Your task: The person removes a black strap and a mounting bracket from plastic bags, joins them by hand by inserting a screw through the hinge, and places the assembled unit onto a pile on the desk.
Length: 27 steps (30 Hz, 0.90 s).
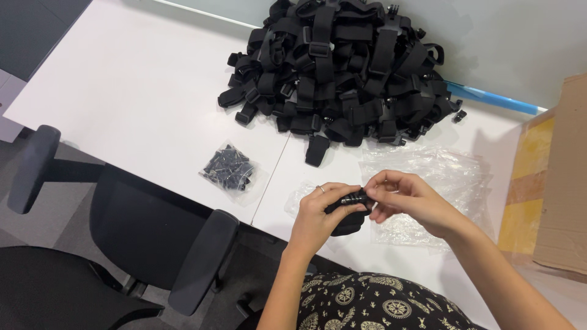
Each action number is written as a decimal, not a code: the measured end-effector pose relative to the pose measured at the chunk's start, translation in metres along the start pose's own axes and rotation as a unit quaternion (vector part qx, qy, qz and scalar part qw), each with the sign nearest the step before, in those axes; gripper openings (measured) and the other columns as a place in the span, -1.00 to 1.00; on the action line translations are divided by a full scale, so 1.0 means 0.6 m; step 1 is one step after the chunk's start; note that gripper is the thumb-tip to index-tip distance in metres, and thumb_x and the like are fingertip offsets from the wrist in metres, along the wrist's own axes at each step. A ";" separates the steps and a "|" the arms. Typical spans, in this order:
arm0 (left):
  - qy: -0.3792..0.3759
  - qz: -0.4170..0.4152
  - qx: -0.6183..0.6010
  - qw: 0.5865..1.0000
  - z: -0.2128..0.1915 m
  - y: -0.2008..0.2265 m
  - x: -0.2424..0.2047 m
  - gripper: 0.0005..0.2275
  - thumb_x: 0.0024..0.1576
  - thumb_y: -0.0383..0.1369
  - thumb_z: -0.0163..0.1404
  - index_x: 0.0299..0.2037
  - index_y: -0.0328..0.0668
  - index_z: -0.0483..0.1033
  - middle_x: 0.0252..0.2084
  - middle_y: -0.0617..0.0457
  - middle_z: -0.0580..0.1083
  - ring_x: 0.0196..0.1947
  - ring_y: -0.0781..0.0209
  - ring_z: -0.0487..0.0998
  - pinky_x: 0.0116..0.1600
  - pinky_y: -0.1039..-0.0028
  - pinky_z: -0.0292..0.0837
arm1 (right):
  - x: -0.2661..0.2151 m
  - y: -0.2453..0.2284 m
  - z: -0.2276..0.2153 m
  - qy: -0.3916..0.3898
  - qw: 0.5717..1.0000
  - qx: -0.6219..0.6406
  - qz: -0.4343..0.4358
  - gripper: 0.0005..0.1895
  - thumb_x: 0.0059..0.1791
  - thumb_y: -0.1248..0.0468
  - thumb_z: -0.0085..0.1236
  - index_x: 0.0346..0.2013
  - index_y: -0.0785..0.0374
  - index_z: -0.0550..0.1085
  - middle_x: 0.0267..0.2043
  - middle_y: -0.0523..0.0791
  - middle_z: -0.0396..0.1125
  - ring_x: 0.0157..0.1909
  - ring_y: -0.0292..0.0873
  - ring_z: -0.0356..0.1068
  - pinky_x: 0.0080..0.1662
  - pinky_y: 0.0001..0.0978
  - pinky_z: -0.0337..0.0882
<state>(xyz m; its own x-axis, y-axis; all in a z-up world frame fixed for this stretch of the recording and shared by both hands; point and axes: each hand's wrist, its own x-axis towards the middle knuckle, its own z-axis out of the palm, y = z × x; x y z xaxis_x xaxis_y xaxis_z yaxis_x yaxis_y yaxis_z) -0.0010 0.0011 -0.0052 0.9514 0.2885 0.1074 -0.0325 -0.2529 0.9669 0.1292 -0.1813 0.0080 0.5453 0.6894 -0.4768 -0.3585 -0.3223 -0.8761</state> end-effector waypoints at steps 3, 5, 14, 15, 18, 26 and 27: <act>0.002 -0.005 0.003 1.000 -0.002 0.002 -0.003 -0.73 0.00 -0.36 0.26 -0.08 -0.13 0.68 -0.20 0.08 0.63 -0.22 0.27 0.64 -0.10 0.48 0.57 | -0.003 0.003 -0.007 -0.013 0.997 -0.009 -0.072 -0.75 -0.09 0.29 0.28 -0.16 0.32 0.52 -0.25 -0.09 0.48 -0.15 -0.20 0.49 -0.03 -0.29 0.51; 0.008 -0.005 0.005 1.000 -0.005 0.004 -0.004 -0.74 0.00 -0.37 0.26 -0.08 -0.14 0.68 -0.20 0.07 0.63 -0.22 0.27 0.64 -0.10 0.48 0.56 | -0.005 0.005 -0.013 -0.003 0.992 -0.030 -0.126 -0.73 -0.16 0.36 0.34 -0.20 0.30 0.51 -0.19 -0.14 0.47 -0.03 -0.27 0.47 0.04 -0.34 0.47; 0.044 -0.002 0.013 0.999 -0.033 -0.004 -0.021 -0.73 -0.03 -0.41 0.27 -0.09 -0.21 0.67 -0.17 0.03 0.63 -0.19 0.24 0.64 -0.08 0.46 0.56 | 0.016 0.032 -0.029 0.069 0.995 0.023 -0.075 -0.81 -0.14 0.36 0.32 -0.24 0.32 0.61 -0.25 -0.06 0.54 -0.16 -0.19 0.52 -0.02 -0.32 0.51; 0.055 0.008 0.017 0.998 -0.040 -0.007 -0.026 -0.72 -0.03 -0.42 0.28 -0.10 -0.23 0.67 -0.15 0.02 0.63 -0.18 0.23 0.64 -0.06 0.44 0.55 | 0.025 0.037 -0.025 0.073 0.994 0.033 -0.076 -0.80 -0.13 0.35 0.32 -0.22 0.33 0.60 -0.25 -0.05 0.54 -0.17 -0.19 0.51 -0.03 -0.31 0.51; 0.088 0.002 0.025 0.996 -0.067 -0.020 -0.044 -0.72 -0.03 -0.44 0.28 -0.09 -0.25 0.67 -0.12 -0.01 0.63 -0.14 0.20 0.64 -0.02 0.42 0.53 | 0.047 0.046 -0.005 0.088 0.992 0.052 -0.074 -0.77 -0.09 0.32 0.31 -0.16 0.35 0.60 -0.23 -0.04 0.53 -0.17 -0.18 0.51 -0.02 -0.32 0.50; 0.207 -0.044 0.053 0.976 -0.170 -0.062 -0.100 -0.71 -0.04 -0.48 0.28 -0.09 -0.27 0.66 -0.16 0.00 0.63 -0.20 0.24 0.63 -0.08 0.48 0.52 | 0.162 0.054 0.117 0.070 0.997 0.012 -0.038 -0.70 -0.07 0.29 0.27 -0.07 0.35 0.60 -0.15 -0.03 0.55 -0.08 -0.19 0.57 0.07 -0.38 0.52; 0.220 -0.051 0.059 0.972 -0.186 -0.068 -0.106 -0.72 -0.04 -0.49 0.28 -0.09 -0.27 0.66 -0.16 0.00 0.63 -0.21 0.24 0.63 -0.09 0.48 0.52 | 0.186 0.058 0.134 0.069 0.997 0.007 -0.026 -0.70 -0.08 0.31 0.26 -0.08 0.36 0.60 -0.15 -0.02 0.55 -0.07 -0.19 0.57 0.07 -0.38 0.51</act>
<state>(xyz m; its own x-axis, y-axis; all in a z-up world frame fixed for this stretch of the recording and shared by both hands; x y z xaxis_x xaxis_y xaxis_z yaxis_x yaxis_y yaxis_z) -0.0946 0.0962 -0.0257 0.7234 0.6789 0.1256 0.1154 -0.2982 0.9475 0.1165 -0.0635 -0.0699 0.6621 0.6091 -0.4365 -0.3369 -0.2784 -0.8995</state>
